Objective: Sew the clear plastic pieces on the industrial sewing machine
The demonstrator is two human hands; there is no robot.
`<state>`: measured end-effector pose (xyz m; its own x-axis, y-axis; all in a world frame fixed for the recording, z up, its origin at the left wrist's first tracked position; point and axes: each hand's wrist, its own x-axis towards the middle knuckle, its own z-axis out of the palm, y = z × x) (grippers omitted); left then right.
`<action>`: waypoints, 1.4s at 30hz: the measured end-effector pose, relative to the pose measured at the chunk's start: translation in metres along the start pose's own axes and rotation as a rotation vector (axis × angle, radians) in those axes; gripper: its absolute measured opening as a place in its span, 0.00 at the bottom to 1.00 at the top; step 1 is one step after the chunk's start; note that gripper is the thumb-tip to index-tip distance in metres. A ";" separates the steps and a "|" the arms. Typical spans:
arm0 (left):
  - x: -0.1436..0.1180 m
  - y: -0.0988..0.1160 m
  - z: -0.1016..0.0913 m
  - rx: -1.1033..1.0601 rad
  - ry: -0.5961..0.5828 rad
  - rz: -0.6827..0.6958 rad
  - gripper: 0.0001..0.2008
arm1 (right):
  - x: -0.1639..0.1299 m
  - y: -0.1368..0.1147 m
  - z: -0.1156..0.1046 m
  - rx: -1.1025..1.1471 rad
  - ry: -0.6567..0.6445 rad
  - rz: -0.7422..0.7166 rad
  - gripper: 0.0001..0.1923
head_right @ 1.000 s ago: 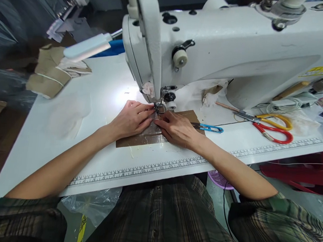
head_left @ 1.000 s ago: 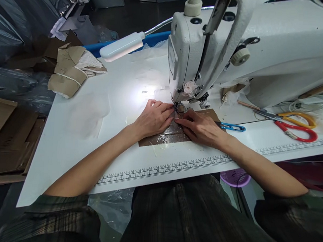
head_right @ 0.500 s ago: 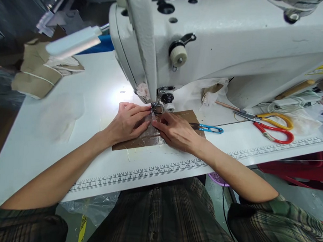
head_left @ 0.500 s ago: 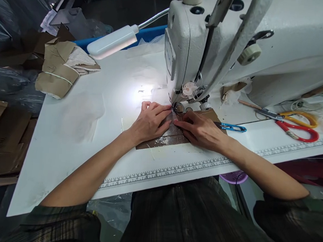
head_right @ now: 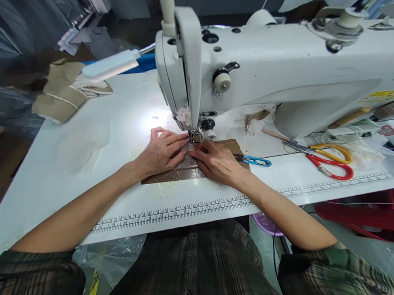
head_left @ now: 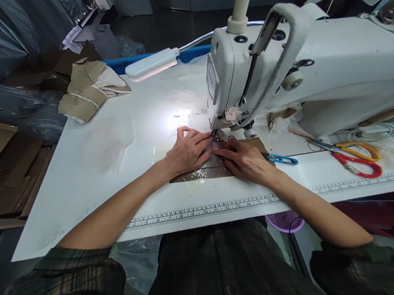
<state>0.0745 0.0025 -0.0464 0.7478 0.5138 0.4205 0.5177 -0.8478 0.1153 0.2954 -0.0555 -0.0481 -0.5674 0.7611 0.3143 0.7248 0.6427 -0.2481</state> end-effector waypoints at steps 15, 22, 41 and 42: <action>0.002 -0.002 -0.003 0.006 0.009 0.041 0.09 | 0.001 -0.001 0.000 0.007 -0.011 0.045 0.18; 0.005 -0.002 -0.003 0.041 0.010 0.012 0.10 | 0.004 -0.004 0.000 0.000 -0.028 0.080 0.19; 0.006 -0.009 -0.020 -0.021 0.053 -0.041 0.08 | 0.003 0.015 -0.003 0.241 0.289 0.336 0.05; 0.006 -0.007 -0.019 -0.048 0.021 -0.019 0.08 | 0.004 0.014 -0.002 0.243 0.278 0.328 0.05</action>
<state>0.0670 0.0093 -0.0273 0.7289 0.5275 0.4364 0.5107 -0.8435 0.1665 0.3042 -0.0440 -0.0486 -0.1743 0.8961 0.4083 0.7168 0.3997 -0.5713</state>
